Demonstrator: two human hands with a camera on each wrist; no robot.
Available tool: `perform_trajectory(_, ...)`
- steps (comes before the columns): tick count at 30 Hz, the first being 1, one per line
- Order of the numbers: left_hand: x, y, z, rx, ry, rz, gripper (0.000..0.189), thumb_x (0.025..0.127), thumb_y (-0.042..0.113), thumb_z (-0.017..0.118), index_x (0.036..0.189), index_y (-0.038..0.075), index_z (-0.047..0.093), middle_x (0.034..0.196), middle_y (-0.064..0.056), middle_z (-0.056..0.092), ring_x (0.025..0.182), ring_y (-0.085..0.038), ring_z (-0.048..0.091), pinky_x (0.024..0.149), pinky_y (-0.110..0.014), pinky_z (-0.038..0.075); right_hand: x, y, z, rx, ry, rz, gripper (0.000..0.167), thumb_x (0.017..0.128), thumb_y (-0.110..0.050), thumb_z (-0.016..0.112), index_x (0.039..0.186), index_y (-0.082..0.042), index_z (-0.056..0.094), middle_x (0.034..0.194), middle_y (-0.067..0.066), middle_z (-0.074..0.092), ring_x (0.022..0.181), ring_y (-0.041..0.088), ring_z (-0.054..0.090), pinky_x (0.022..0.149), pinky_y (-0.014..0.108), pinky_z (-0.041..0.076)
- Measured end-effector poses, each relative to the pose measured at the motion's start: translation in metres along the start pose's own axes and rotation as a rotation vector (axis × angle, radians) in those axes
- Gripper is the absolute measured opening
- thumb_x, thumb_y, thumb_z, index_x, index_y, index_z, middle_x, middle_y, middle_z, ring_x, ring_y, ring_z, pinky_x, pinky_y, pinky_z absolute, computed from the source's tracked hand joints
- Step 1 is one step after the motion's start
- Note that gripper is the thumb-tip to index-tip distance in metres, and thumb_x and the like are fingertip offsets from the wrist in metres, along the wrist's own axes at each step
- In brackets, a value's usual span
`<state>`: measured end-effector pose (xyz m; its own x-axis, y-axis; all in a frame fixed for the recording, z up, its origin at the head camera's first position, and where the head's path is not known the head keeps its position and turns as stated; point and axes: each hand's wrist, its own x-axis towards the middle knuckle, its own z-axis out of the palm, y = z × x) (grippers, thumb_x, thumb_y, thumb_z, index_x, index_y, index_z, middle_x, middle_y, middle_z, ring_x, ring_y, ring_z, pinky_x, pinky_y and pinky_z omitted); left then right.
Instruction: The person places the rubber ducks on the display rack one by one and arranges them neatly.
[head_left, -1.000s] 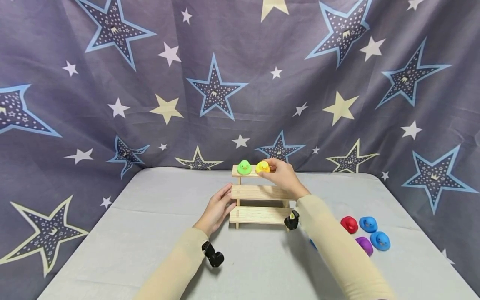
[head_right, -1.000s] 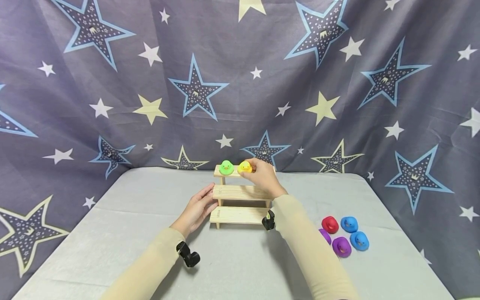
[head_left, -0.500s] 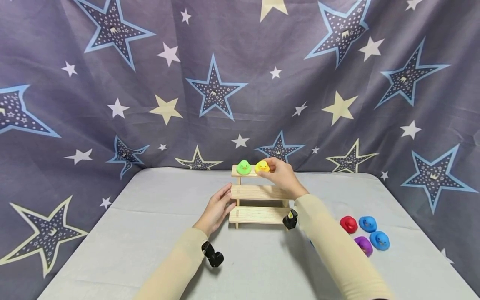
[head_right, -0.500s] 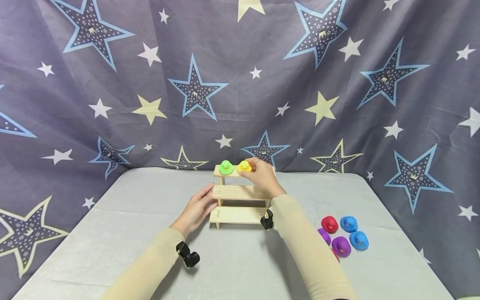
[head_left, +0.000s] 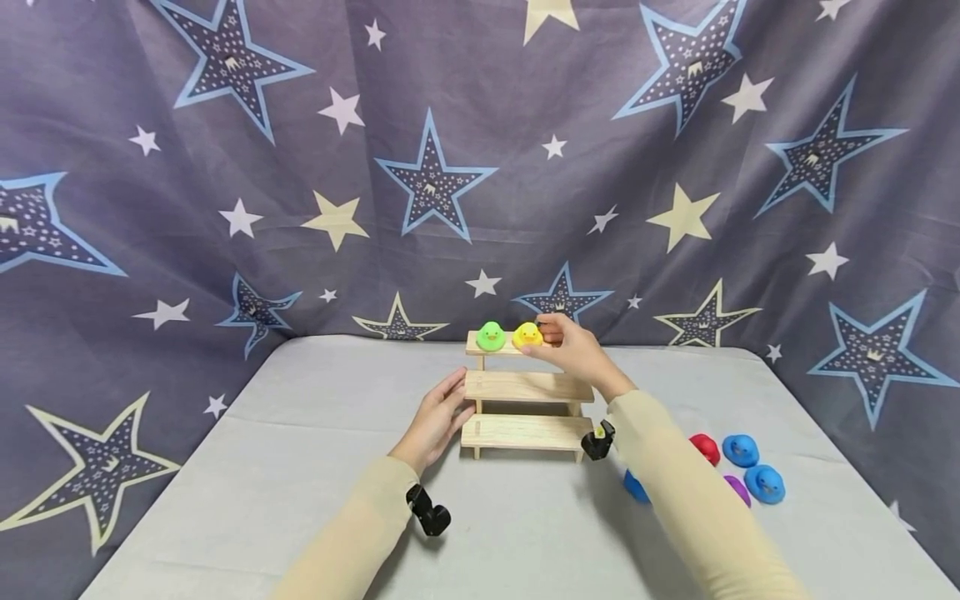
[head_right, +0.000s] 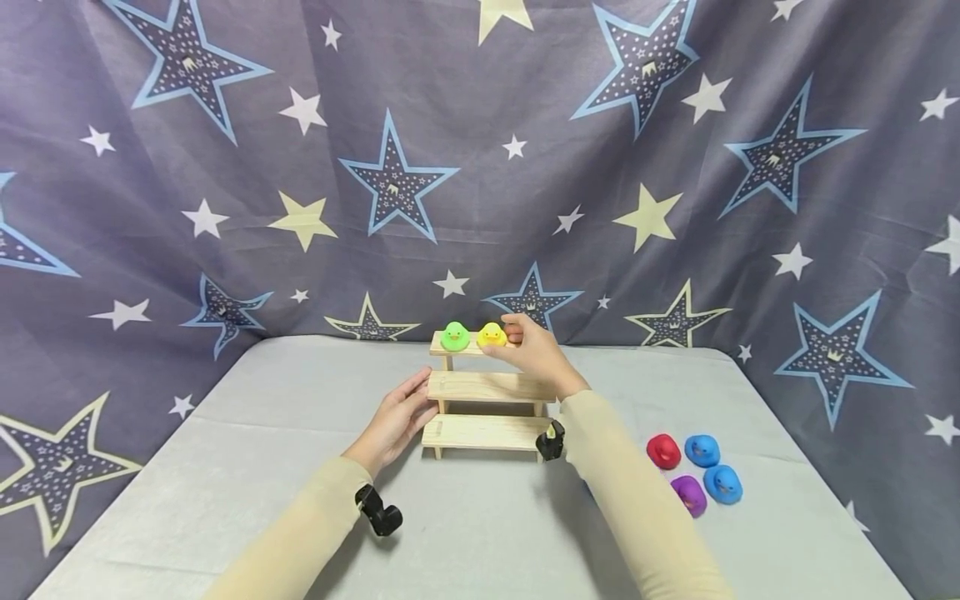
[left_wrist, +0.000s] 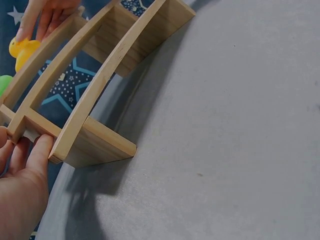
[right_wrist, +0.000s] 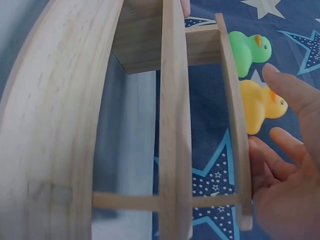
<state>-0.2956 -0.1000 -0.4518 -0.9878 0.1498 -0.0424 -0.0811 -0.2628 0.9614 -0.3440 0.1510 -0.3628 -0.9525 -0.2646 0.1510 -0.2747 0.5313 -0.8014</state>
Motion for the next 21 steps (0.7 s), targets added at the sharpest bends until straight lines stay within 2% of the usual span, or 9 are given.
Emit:
perform_trajectory(5, -0.001, 0.000, 0.000, -0.005, -0.003, 0.002, 0.051, 0.108, 0.006, 0.038, 0.158, 0.003, 0.027, 0.159, -0.019, 0.028, 0.142, -0.035, 0.035, 0.114, -0.040, 0.042, -0.007, 0.002, -0.011, -0.020, -0.028, -0.019, 0.074, 0.088, -0.037, 0.078, 0.149, -0.009, 0.045, 0.137, 0.015, 0.057, 0.124, 0.029, 0.055, 0.108, 0.045, 0.048)
perform_trajectory(14, -0.001, -0.001, 0.000, -0.011, 0.002, -0.003, 0.050, 0.108, 0.005, 0.038, 0.158, 0.005, 0.028, 0.159, -0.017, 0.029, 0.142, -0.033, 0.036, 0.114, -0.039, 0.042, -0.025, 0.001, -0.030, -0.065, -0.130, -0.067, 0.071, 0.089, -0.032, 0.078, 0.148, -0.011, 0.045, 0.139, 0.017, 0.055, 0.126, 0.033, 0.053, 0.109, 0.048, 0.046)
perform_trajectory(21, -0.001, 0.000, 0.000, -0.008, 0.005, -0.002, 0.050, 0.109, 0.006, 0.038, 0.158, 0.005, 0.028, 0.158, -0.018, 0.030, 0.142, -0.033, 0.037, 0.114, -0.038, 0.042, -0.041, 0.000, -0.042, -0.095, -0.179, -0.130, 0.072, 0.089, -0.032, 0.079, 0.148, -0.007, 0.045, 0.139, 0.019, 0.055, 0.123, 0.038, 0.055, 0.102, 0.056, 0.050)
